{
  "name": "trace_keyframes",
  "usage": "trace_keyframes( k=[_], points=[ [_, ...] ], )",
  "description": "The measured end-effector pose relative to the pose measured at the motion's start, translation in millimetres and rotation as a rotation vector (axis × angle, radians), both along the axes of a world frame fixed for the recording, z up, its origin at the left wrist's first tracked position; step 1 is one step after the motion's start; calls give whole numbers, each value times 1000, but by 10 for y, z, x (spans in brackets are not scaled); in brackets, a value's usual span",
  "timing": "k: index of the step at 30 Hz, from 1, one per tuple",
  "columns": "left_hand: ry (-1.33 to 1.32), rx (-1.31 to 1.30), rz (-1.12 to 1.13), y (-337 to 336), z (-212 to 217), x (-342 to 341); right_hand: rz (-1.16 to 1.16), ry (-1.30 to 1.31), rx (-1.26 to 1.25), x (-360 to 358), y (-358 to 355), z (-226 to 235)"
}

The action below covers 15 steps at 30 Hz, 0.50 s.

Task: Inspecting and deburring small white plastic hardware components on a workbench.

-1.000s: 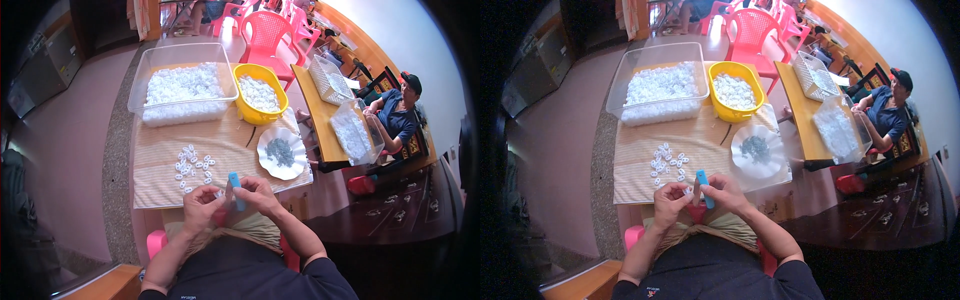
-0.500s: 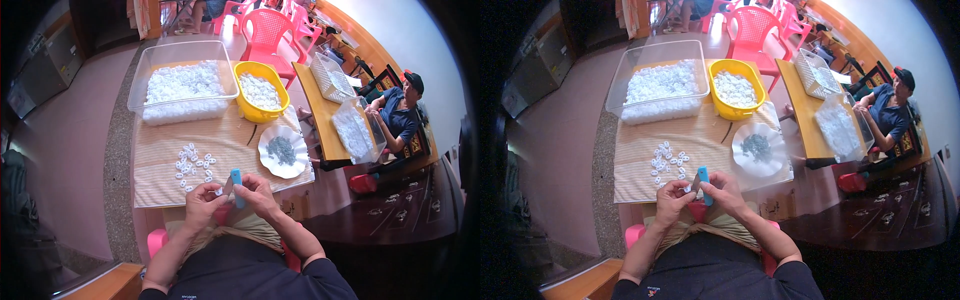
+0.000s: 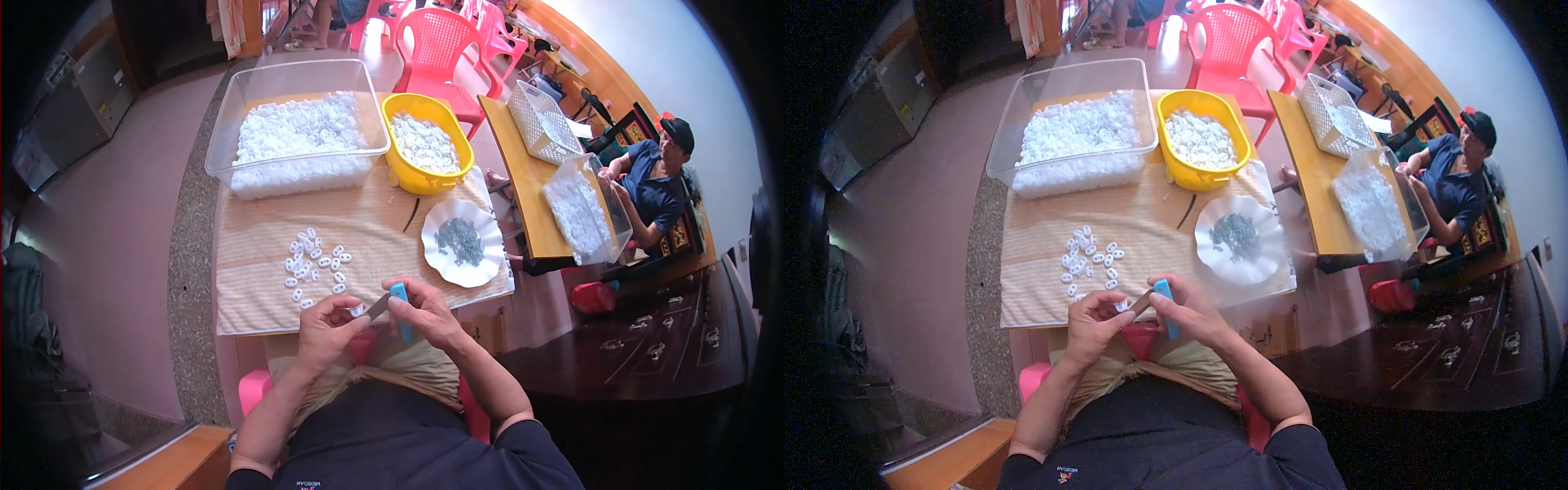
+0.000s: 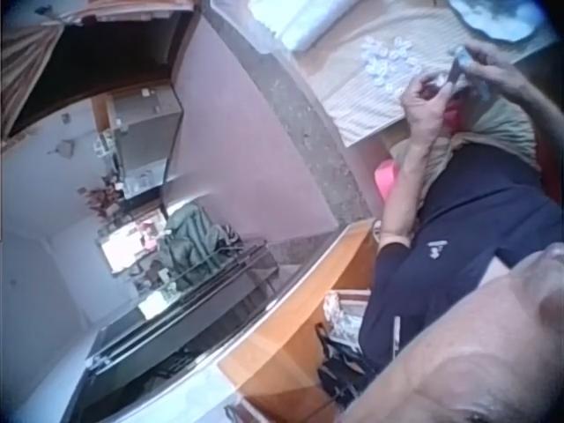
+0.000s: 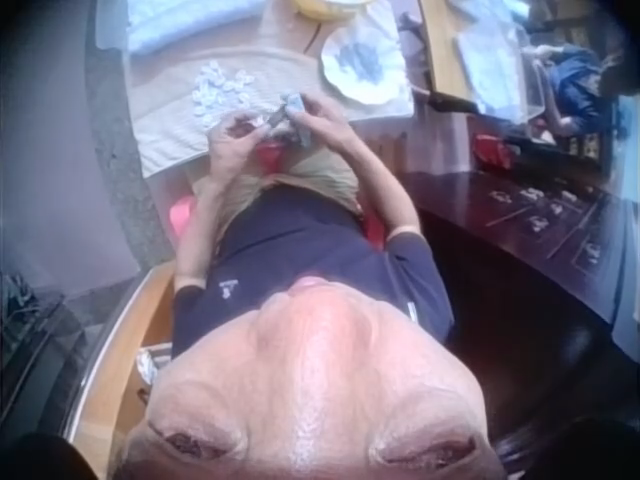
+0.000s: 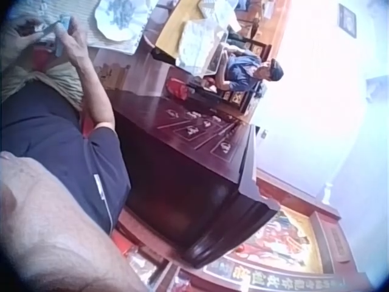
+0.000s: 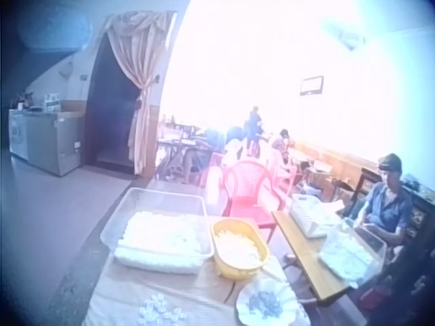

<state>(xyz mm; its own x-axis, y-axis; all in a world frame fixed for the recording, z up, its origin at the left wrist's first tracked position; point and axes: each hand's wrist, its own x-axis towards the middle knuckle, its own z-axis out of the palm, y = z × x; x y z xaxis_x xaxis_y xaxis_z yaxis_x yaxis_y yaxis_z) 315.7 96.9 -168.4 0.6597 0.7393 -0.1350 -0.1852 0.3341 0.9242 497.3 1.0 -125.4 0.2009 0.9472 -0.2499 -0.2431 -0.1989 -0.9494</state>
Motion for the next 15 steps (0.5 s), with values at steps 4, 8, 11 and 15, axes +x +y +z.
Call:
trace_keyframes(
  k=[4,8,11,15],
  points=[
    [-14,10,-58,-20,59,12,58,-86,-51,44,20,-91],
    [14,9,-85,-2,61,7,-89,-61,10,-39,59,-75],
    [-15,-10,-86,-10,9,29,15,-144,16,34,53,-105],
    [4,-15,-89,19,37,18,83,-304,-7,113,37,-75]
  ],
)
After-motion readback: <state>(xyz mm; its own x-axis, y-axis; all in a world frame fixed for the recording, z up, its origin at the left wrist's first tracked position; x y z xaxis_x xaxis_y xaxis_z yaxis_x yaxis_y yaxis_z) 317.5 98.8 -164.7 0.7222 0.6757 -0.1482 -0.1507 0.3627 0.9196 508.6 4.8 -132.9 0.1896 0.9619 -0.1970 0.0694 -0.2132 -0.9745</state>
